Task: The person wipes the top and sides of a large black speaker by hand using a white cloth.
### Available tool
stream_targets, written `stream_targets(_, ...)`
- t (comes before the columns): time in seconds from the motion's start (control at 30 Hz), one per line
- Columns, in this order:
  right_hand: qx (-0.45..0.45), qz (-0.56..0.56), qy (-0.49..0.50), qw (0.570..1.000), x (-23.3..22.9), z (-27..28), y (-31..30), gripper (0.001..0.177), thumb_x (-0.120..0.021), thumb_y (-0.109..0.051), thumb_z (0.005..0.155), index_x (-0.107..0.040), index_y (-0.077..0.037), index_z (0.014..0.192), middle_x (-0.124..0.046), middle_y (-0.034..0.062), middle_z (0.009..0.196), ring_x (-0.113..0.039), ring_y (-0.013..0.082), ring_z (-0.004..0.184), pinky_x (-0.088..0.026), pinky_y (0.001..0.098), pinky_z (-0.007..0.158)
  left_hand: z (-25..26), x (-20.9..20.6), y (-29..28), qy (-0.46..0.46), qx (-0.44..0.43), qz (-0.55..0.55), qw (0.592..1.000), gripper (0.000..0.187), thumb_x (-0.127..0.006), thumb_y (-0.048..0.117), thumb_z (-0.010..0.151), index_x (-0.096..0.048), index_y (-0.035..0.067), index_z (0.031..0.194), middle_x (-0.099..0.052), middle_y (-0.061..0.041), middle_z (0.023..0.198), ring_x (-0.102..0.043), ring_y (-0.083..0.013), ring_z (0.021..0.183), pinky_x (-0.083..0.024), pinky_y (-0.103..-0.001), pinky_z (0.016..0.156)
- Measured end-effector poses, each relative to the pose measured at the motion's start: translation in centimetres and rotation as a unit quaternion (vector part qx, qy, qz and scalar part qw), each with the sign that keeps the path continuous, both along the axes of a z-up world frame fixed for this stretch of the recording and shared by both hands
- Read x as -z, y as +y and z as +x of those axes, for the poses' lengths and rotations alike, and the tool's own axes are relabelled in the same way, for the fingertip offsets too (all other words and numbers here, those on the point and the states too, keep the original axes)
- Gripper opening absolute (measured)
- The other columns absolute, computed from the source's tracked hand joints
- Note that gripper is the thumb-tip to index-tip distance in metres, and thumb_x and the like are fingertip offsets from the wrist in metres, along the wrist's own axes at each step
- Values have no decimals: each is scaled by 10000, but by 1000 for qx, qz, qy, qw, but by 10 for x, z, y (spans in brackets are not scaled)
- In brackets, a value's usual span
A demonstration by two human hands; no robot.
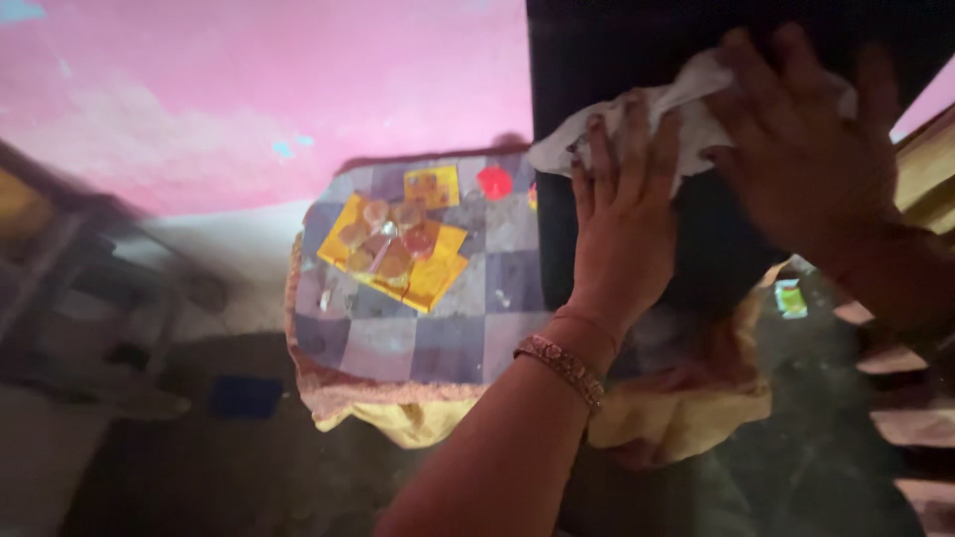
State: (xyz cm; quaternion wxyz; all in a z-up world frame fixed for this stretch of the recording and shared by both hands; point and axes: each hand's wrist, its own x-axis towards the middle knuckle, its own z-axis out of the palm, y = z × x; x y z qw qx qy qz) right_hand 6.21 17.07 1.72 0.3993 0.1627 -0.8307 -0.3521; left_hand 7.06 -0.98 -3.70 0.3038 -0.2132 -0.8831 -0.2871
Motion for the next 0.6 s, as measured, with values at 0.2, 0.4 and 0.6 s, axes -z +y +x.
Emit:
stream_targets(0.2, -7, -174, -71, 982, -63, 4, 33, 632, -667, -380, 1042, -558, -71, 1581, -308, 187, 1775, -255, 362, 1640, -300, 599, 1200, -22, -79, 27, 104, 9, -68, 992, 778, -603, 101, 979, -258, 211, 1668, -122, -23, 1776, -155, -370, 1678, -185, -597, 1341)
stream_targets(0.4, 28, -252, -64, 965, -50, -3, 41, 635, -634, -386, 1061, -491, -7, 1550, -232, 290, 1745, -225, 428, 1627, -293, 580, 1246, -36, -105, 34, 109, -18, -232, 966, 813, -581, 43, 962, -277, 281, 1677, -113, 23, 1758, -117, -332, 1626, -156, -547, 1347)
stream_targets(0.6, 36, -226, -95, 969, -45, 8, 46, 564, -606, -369, 1014, -540, -51, 1475, -256, 225, 1724, -267, 389, 1597, -333, 556, 1198, -33, -113, 20, 155, -10, -342, 927, 755, -590, 134, 1019, -297, 304, 1693, -98, 58, 1776, -31, -251, 1647, -45, -481, 1363)
